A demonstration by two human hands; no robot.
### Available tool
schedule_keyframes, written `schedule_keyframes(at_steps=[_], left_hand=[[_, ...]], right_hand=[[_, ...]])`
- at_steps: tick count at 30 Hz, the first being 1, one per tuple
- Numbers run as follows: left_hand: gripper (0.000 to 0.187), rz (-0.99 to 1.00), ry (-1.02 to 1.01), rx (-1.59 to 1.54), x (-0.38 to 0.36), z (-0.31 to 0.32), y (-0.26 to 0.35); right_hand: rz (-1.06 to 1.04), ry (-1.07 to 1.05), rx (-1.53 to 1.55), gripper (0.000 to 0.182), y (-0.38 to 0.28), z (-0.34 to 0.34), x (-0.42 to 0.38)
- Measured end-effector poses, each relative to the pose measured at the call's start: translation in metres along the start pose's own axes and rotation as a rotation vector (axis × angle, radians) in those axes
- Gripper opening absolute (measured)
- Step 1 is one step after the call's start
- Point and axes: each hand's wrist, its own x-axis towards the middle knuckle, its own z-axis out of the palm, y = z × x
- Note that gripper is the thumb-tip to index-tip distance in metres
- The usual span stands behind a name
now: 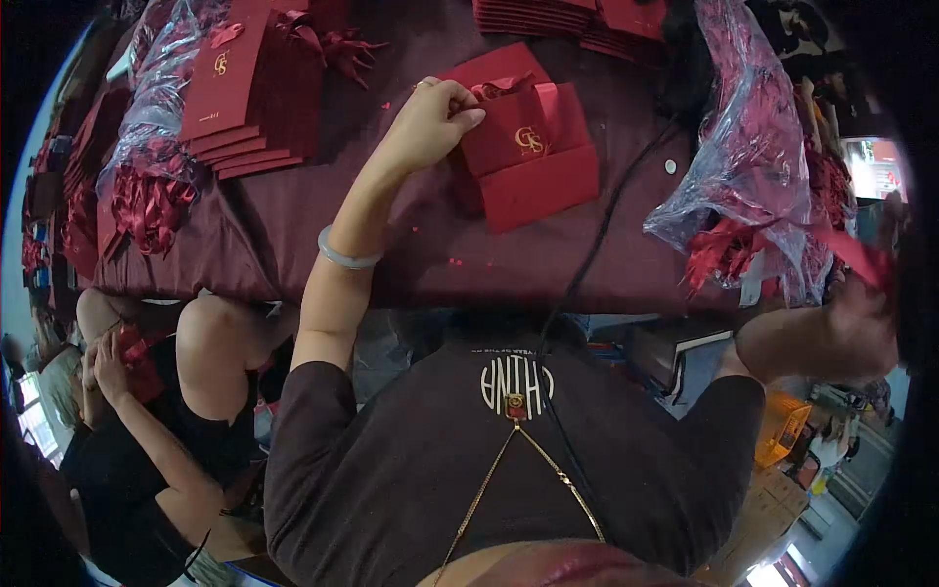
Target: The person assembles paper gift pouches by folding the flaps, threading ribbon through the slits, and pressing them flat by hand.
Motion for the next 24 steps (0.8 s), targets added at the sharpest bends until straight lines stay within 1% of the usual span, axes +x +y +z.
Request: schedule_keyframes(at_steps=[2, 4, 5, 7, 9, 10, 11, 13, 14, 15, 17, 18, 20, 21, 22, 23, 24], left_hand=[[0.023, -0.024, 0.014, -0.041, 0.0, -0.001, 0.001], [0.023, 0.037, 0.02, -0.028, 0.0, -0.003, 0.0], [0.023, 0.035, 0.025, -0.029, 0.0, -0.003, -0.001], [0.022, 0.126, 0.026, 0.022, 0.0, -0.003, -0.002], [0.021, 0.106, 0.022, 0.013, 0.0, -0.003, -0.001], [0.02, 0.089, 0.024, 0.009, 0.0, -0.003, -0.001], [0.02, 0.087, 0.025, 0.01, 0.0, -0.002, -0.002], [0.019, 0.082, 0.104, -0.06, 0.001, 0.001, -0.003], [0.019, 0.077, 0.106, -0.055, 0.003, 0.0, -0.004], [0.019, 0.056, 0.077, -0.086, 0.003, 0.0, -0.006], [0.019, 0.032, 0.046, -0.115, 0.002, 0.0, -0.007], [0.02, 0.03, 0.033, -0.12, 0.001, -0.001, -0.004], [0.02, 0.027, 0.017, -0.126, 0.0, -0.004, 0.0], [0.02, -0.017, -0.028, -0.186, 0.0, -0.006, 0.002], [0.021, -0.061, -0.071, -0.245, -0.001, -0.007, 0.002], [0.021, -0.067, -0.072, -0.245, 0.0, -0.009, 0.002], [0.021, -0.07, -0.108, -0.193, 0.001, -0.01, 0.0]], right_hand=[[-0.03, -0.118, -0.001, 0.027, -0.003, 0.006, -0.003], [-0.012, -0.241, -0.01, 0.026, -0.004, 0.021, -0.009], [0.021, -0.308, -0.008, 0.025, -0.002, 0.031, -0.012], [0.129, -0.436, 0.033, 0.024, 0.007, 0.06, -0.024], [0.289, -0.517, 0.142, 0.023, 0.021, 0.102, -0.046], [0.4, -0.501, 0.26, 0.022, 0.03, 0.125, -0.065], [0.478, -0.493, 0.21, 0.022, 0.037, 0.143, -0.08], [0.41, -0.374, 0.196, 0.022, 0.065, 0.175, -0.111], [0.333, -0.355, 0.075, 0.022, 0.067, 0.18, -0.114], [0.337, -0.356, 0.082, 0.022, 0.065, 0.184, -0.114], [0.306, -0.316, -0.072, 0.018, 0.063, 0.189, -0.115], [0.31, -0.318, -0.07, 0.018, 0.064, 0.19, -0.117], [0.247, -0.328, -0.16, 0.013, 0.068, 0.193, -0.123], [0.252, -0.33, -0.16, 0.013, 0.069, 0.194, -0.123], [0.21, -0.28, -0.133, 0.012, 0.07, 0.196, -0.123], [0.168, -0.229, -0.104, 0.011, 0.071, 0.197, -0.124], [0.172, -0.233, -0.101, 0.011, 0.072, 0.198, -0.125]])
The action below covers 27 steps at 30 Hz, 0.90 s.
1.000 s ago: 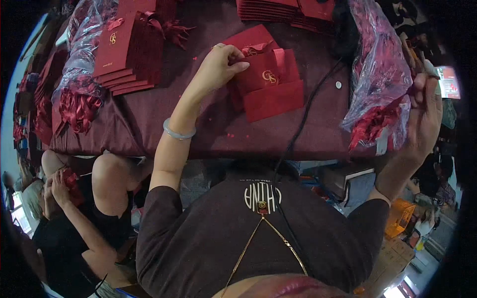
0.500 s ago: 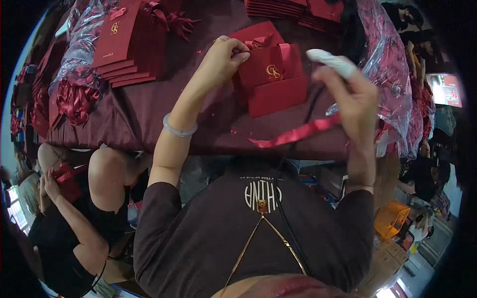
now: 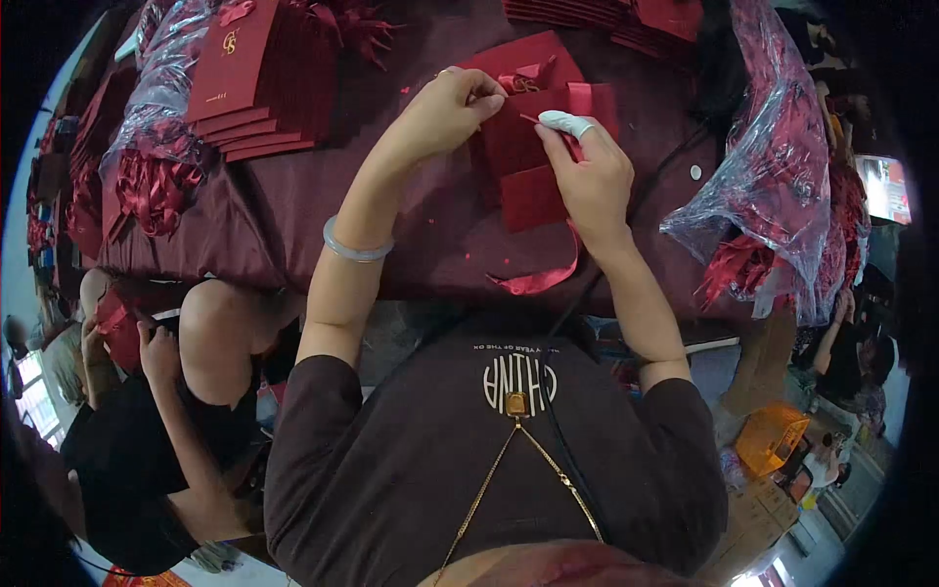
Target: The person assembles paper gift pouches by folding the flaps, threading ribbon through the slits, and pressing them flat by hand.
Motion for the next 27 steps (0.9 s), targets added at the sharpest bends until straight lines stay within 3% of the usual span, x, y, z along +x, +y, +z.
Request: schedule_keyframes(at_steps=[5, 8, 11, 13, 27], left_hand=[[0.024, 0.041, -0.025, 0.098, 0.001, 0.002, -0.004], [0.027, 0.177, -0.003, 0.018, -0.003, 0.001, -0.003], [0.036, 0.199, -0.073, 0.204, -0.004, 0.001, -0.002], [0.042, 0.215, -0.003, 0.265, -0.004, 0.008, -0.007], [0.038, 0.169, -0.042, 0.271, -0.003, 0.004, -0.001]], right_hand=[[0.042, -0.025, -0.07, 0.013, 0.005, 0.005, -0.005], [0.049, -0.024, -0.101, 0.013, 0.007, 0.006, -0.008], [0.09, -0.051, -0.096, 0.012, 0.005, 0.005, -0.009], [0.086, -0.047, -0.084, 0.012, 0.005, 0.004, -0.009], [0.094, -0.073, -0.054, 0.012, 0.005, 0.002, -0.007]])
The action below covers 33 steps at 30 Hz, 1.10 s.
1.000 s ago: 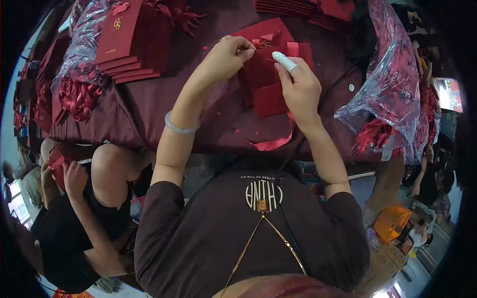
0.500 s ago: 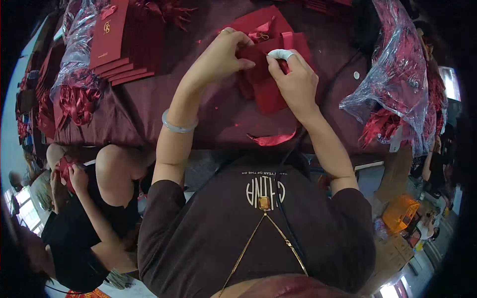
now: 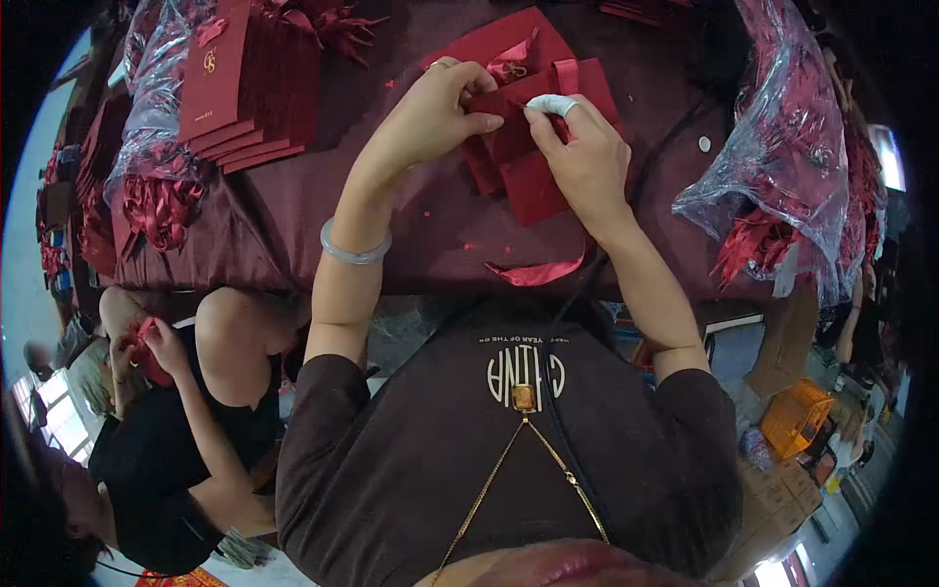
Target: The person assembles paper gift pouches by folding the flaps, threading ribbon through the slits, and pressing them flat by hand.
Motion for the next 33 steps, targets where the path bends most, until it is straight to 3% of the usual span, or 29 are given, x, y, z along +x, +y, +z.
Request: schedule_keyframes(at_steps=[8, 10, 29, 33], left_hand=[[0.038, 0.001, 0.021, -0.02, 0.001, 0.002, -0.003], [0.036, -0.04, 0.02, -0.227, 0.002, 0.005, -0.01], [0.033, -0.055, 0.059, -0.085, 0.004, 0.005, 0.003], [0.025, 0.03, 0.207, 0.004, -0.003, 0.011, 0.019]], right_hand=[[0.096, 0.038, -0.05, 0.017, -0.004, 0.0, 0.003], [0.082, 0.029, -0.034, 0.017, -0.001, 0.001, 0.004], [0.127, -0.101, 0.068, 0.018, -0.003, -0.008, 0.008], [0.122, -0.103, -0.001, 0.018, -0.009, -0.007, 0.008]])
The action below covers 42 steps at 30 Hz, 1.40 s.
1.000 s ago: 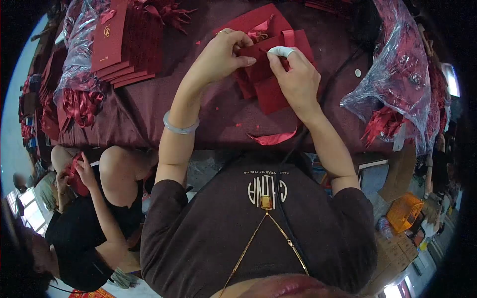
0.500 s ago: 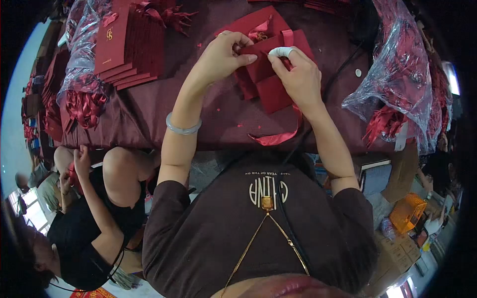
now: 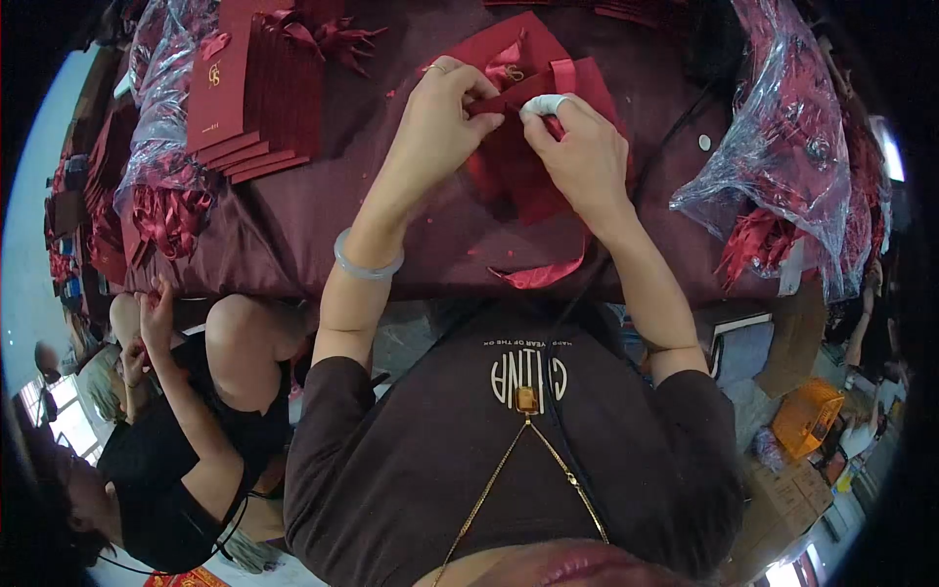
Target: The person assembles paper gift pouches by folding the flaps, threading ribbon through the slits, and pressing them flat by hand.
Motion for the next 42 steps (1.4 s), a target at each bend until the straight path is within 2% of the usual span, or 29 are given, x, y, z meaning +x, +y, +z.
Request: schedule_keyframes(at_steps=[3, 5, 8, 12, 15, 18, 21, 23, 29, 42], left_hand=[[0.028, 0.043, 0.071, 0.067, -0.005, 0.002, 0.001], [0.027, -0.013, 0.056, 0.07, -0.005, 0.0, 0.003], [0.026, -0.049, 0.053, 0.031, -0.003, 0.0, -0.003], [0.031, -0.08, -0.018, 0.016, 0.0, -0.005, -0.006], [0.032, -0.022, -0.041, 0.048, 0.001, -0.004, -0.007], [0.032, -0.078, -0.042, 0.002, 0.001, -0.005, -0.007], [0.034, -0.041, -0.056, -0.018, 0.001, -0.005, -0.009], [0.031, -0.137, -0.083, -0.056, 0.002, -0.007, -0.005], [0.033, -0.118, -0.116, -0.06, 0.003, -0.005, -0.017], [0.035, -0.089, -0.112, 0.037, 0.003, -0.006, -0.009]], right_hand=[[0.041, -0.019, -0.06, 0.019, -0.007, 0.0, 0.0], [0.143, -0.048, 0.042, 0.021, -0.009, -0.001, 0.0], [0.151, -0.035, 0.113, 0.022, -0.003, 0.001, 0.002], [0.129, -0.014, 0.123, 0.023, -0.002, -0.002, 0.004], [0.14, -0.006, 0.117, 0.023, 0.001, -0.001, 0.005], [0.11, 0.013, 0.107, 0.022, -0.001, 0.0, 0.005], [0.077, -0.035, 0.071, 0.02, -0.002, -0.003, 0.005], [0.051, -0.061, 0.094, 0.019, 0.0, -0.003, 0.005], [0.037, -0.141, 0.131, 0.018, 0.007, -0.007, 0.008], [0.034, -0.138, 0.136, 0.022, 0.008, -0.007, 0.008]])
